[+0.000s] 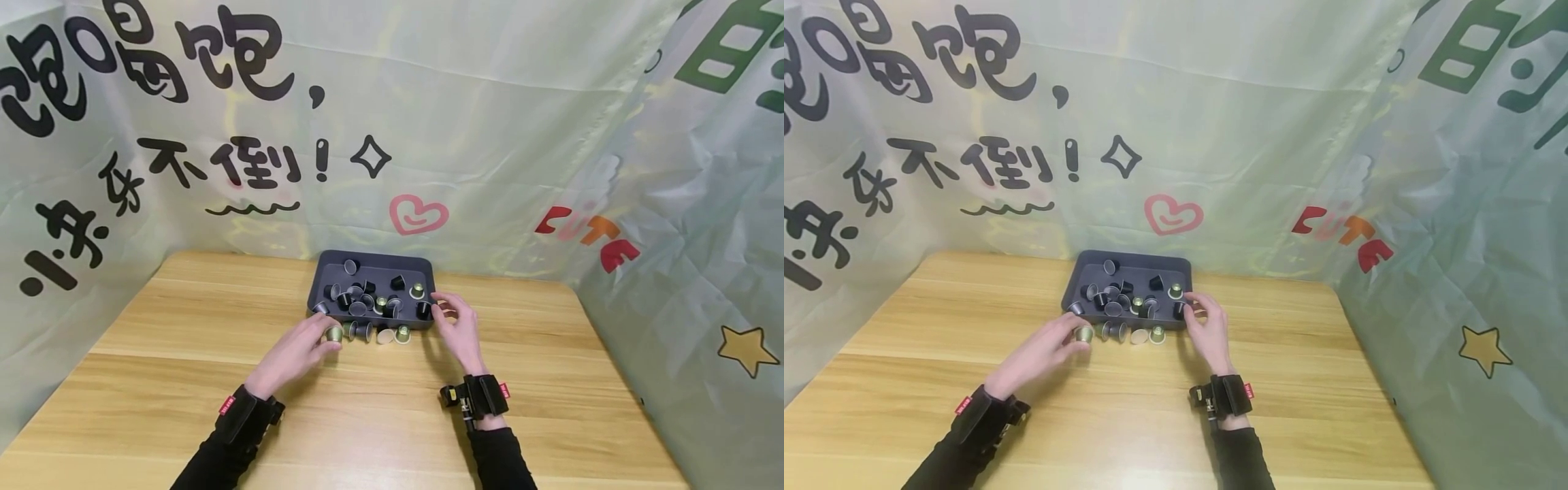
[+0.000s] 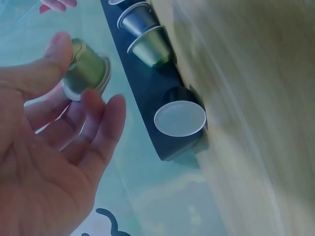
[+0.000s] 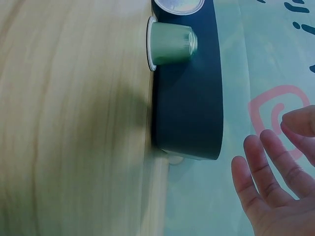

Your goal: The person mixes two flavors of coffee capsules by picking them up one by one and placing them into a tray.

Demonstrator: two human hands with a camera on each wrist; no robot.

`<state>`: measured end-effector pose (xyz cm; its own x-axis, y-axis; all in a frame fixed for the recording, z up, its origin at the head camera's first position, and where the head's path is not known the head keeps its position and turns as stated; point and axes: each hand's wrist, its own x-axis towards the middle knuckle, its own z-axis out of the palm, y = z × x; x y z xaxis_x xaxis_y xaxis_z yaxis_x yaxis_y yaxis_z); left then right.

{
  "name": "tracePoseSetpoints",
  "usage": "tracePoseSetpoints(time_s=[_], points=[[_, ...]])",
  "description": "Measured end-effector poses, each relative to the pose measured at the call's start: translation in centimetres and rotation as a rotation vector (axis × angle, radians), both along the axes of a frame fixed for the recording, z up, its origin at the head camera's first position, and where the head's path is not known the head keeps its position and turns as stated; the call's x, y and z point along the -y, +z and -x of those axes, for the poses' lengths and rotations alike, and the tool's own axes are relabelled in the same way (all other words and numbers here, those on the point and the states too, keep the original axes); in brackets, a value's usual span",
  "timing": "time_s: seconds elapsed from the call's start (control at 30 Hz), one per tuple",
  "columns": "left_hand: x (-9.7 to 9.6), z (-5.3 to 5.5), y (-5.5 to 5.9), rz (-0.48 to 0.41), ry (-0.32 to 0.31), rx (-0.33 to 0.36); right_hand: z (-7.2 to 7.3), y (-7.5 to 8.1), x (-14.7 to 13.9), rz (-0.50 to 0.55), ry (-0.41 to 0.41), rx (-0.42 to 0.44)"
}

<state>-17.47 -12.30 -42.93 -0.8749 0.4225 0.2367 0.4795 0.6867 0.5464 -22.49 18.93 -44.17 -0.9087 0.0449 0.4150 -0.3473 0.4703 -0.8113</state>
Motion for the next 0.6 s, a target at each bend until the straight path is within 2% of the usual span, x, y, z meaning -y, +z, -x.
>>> tracePoseSetpoints(time_s=[0.23,0.4,0.6], points=[[0.3,1.4,0.3,-0.081,0.045,-0.017,-0.1,0.1,-0.1,0.014,0.002,0.008],[0.4,2.5,0.6,-0.082,0.094,0.010,-0.1,0.3,0.0,-0.004,-0.004,0.002],[0.3,3.7,1.0,-0.057,0.126,0.029,0.0,0.1,-0.1,-0.005,-0.006,-0.009]])
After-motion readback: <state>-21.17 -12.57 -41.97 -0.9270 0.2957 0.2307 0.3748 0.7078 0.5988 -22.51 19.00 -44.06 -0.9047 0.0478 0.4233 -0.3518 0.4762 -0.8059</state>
